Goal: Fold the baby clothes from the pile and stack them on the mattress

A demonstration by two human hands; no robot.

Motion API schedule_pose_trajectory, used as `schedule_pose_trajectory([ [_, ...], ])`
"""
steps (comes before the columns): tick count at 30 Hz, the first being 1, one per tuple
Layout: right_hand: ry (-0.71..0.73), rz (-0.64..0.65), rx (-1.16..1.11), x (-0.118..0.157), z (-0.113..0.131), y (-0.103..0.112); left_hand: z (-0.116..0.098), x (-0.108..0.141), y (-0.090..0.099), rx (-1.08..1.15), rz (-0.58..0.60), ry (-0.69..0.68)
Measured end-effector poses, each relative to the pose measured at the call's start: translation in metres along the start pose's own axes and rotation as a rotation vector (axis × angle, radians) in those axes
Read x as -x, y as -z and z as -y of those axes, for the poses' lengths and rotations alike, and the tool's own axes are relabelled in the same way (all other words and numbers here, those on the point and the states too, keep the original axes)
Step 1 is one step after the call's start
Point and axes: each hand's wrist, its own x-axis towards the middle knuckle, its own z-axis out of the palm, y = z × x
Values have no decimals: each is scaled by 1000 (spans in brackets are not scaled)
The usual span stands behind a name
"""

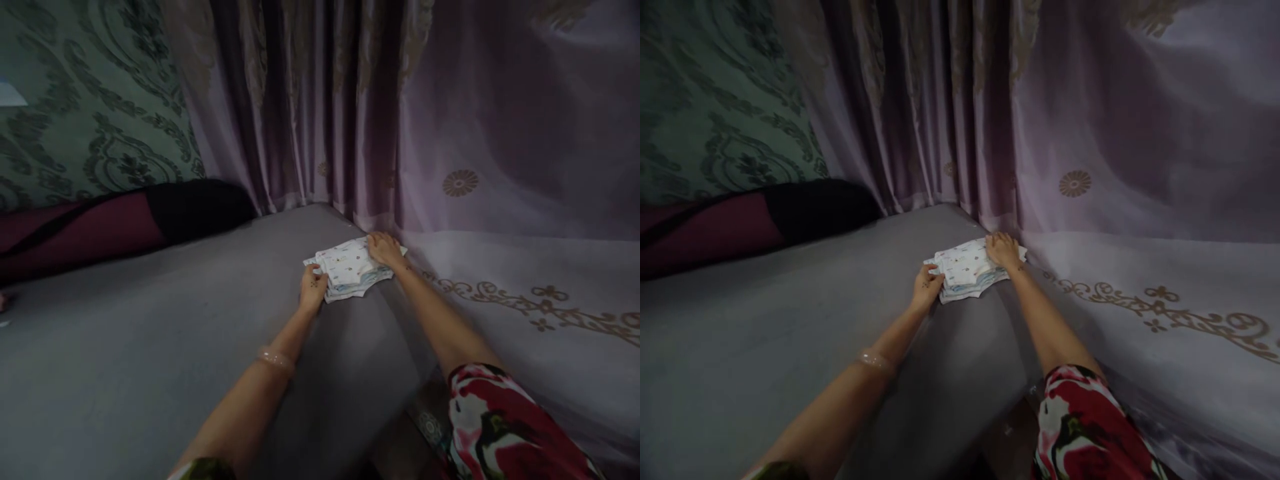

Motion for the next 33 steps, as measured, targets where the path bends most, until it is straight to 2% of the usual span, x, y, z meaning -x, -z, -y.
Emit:
schedule_pose_trajectory([
  [4, -96, 192, -96, -8, 11, -14, -3, 8, 15, -69, -3, -106],
  [7, -117, 239, -115, -10, 7, -19, -6, 9, 49, -207, -34, -168],
  [9, -119, 271, -124, -10, 6, -17, -8, 8, 86, -363, -55, -188],
  [11, -129, 269, -117, -10, 9, -13, -8, 8, 131, -566, -31, -197],
  [14, -72, 142, -78, -5, 24, -13, -6, 14, 204, -920, -52, -265],
  [17, 69, 46, -37, 7, 43, -24, -3, 28, 266, -1263, -177, -261],
  [19, 115, 21, 1, 15, 51, -33, -1, 40, 292, -1383, -269, -202],
  [22, 157, -84, 53, 21, 52, -40, 0, 54, 307, -1417, -318, -170],
  [27, 252, -20, 29, 9, 49, -40, -4, 61, 303, -1441, -341, -181],
  [29, 273, -61, 21, 7, 56, -46, -6, 61, 303, -1439, -342, -180],
  [33, 498, -110, -66, 14, 71, -71, -6, 62, 307, -1433, -352, -207],
])
